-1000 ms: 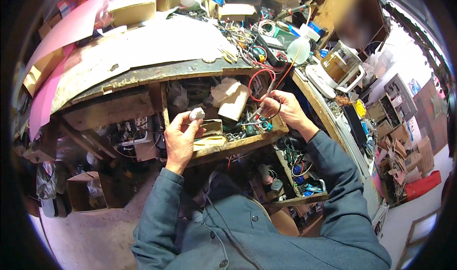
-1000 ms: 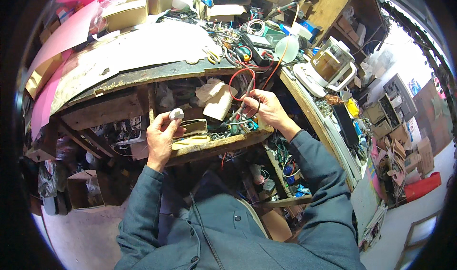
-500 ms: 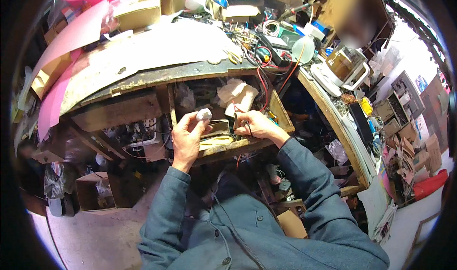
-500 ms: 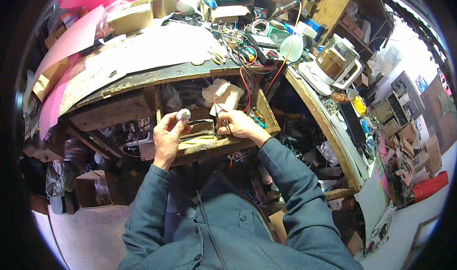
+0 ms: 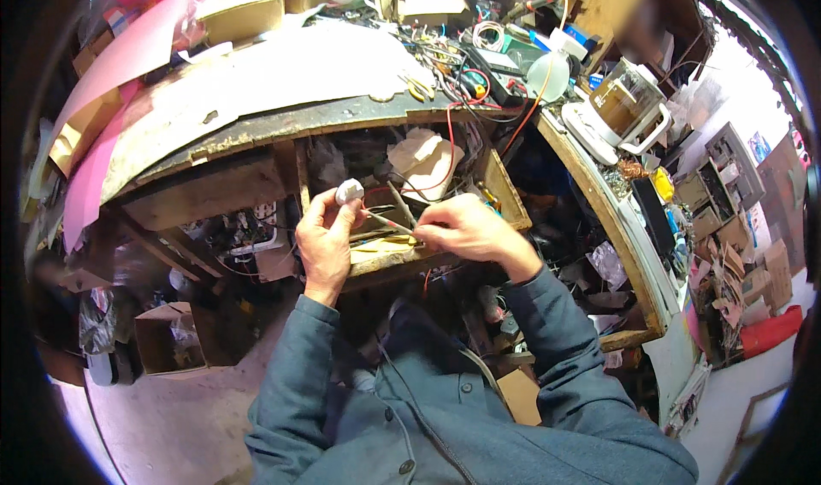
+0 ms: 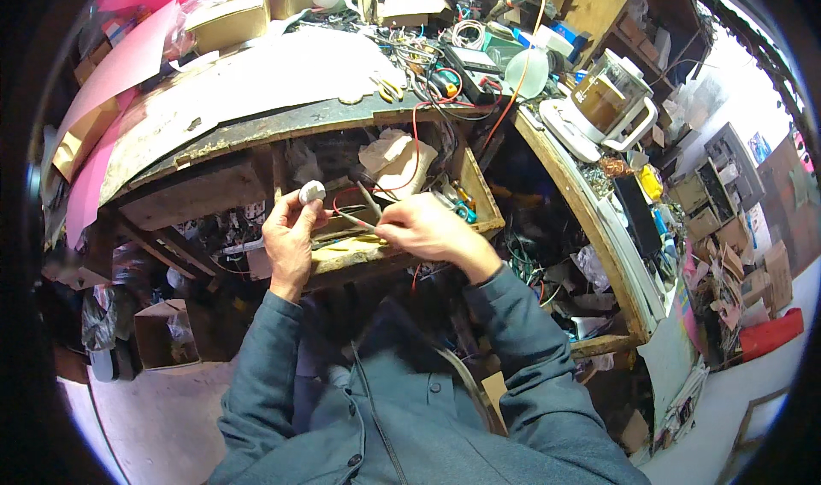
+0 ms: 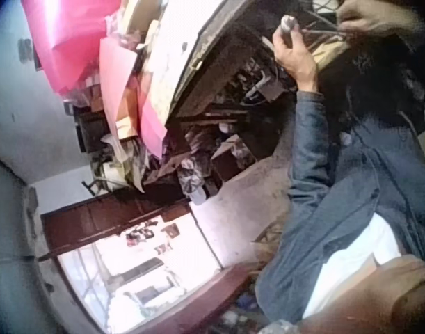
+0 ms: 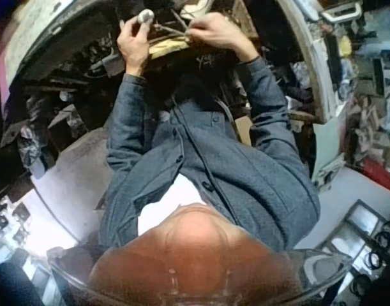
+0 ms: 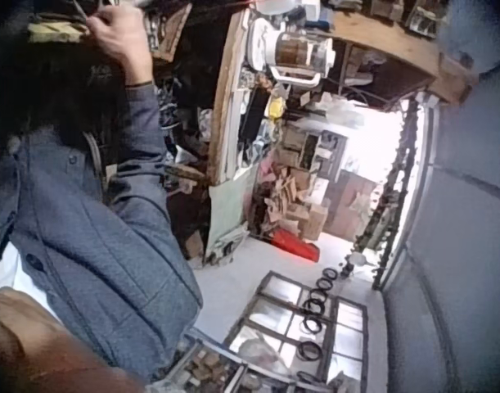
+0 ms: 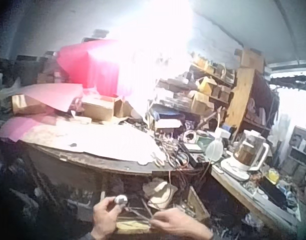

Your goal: The person holds a small cylindrical electronic component and rotates it while inspecting its terminals. They then connect multimeter probes to the component's terminals to measure electrical values.

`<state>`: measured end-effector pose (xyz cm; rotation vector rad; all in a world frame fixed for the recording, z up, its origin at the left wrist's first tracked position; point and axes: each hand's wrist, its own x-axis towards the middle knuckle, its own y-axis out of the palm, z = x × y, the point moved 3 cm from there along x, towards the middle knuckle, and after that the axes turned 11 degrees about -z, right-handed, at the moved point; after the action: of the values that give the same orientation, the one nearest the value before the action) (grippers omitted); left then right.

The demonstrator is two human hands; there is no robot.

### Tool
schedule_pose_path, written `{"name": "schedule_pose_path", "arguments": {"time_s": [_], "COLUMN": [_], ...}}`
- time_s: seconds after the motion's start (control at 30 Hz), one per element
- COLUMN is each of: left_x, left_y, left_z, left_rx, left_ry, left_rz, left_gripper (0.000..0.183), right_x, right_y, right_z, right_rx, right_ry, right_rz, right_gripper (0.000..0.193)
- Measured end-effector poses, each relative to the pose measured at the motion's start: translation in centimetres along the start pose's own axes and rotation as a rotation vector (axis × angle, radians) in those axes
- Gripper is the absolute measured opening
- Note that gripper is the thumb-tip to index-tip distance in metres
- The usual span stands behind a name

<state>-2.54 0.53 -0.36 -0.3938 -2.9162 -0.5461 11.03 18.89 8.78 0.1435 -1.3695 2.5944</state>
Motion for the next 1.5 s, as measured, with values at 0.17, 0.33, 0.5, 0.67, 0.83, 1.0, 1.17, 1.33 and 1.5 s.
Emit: {"name": "schedule_pose_path", "arguments": {"time_s": [0.17,0.33,0.5,0.67,0.83,1.0,1.17,1.33,1.5], "left_x": [0.3,0.4,0.3,0.1,-0.3,-0.6,-0.8,-1.1,-0.8], "left_y": [0.1,0.1,0.3,0.1,0.2,0.1,0.1,0.1,0.0], "left_z": [-0.2,-0.2,-0.2,0.0,-0.3,-0.3,-0.9,-1.0,-0.7], "left_rx": [-0.014,-0.059,-0.089,-0.104,-0.013,-0.008,0.028,-0.012,-0.012], "left_ry": [-0.018,-0.007,-0.007,0.001,0.062,0.126,0.23,0.247,0.19], "left_rz": [0.027,0.033,0.037,0.054,0.079,0.053,-0.046,-0.048,0.052], "left_gripper": [0.025,0.025,0.028,0.029,0.031,0.035,0.038,0.039,0.036], "right_x": [3.7,5.3,4.6,2.7,-0.4,-1.3,-1.1,-1.3,-2.4], "right_y": [5.6,8.3,7.3,4.0,2.5,4.2,4.5,3.5,1.5], "right_z": [-3.8,-5.0,-5.9,-5.6,-4.0,-0.6,2.2,3.8,6.1], "right_rx": [-0.363,-0.492,-0.455,0.026,1.586,1.725,1.708,1.372,0.729], "right_ry": [-0.043,0.082,0.111,0.206,0.211,0.168,0.276,0.267,-0.141], "right_rz": [-0.177,-0.198,-0.263,-0.492,-0.627,-0.462,-0.573,-0.607,-0.76], "right_gripper": [0.042,0.037,0.032,0.021,0.015,0.031,0.02,0.021,0.016]}}
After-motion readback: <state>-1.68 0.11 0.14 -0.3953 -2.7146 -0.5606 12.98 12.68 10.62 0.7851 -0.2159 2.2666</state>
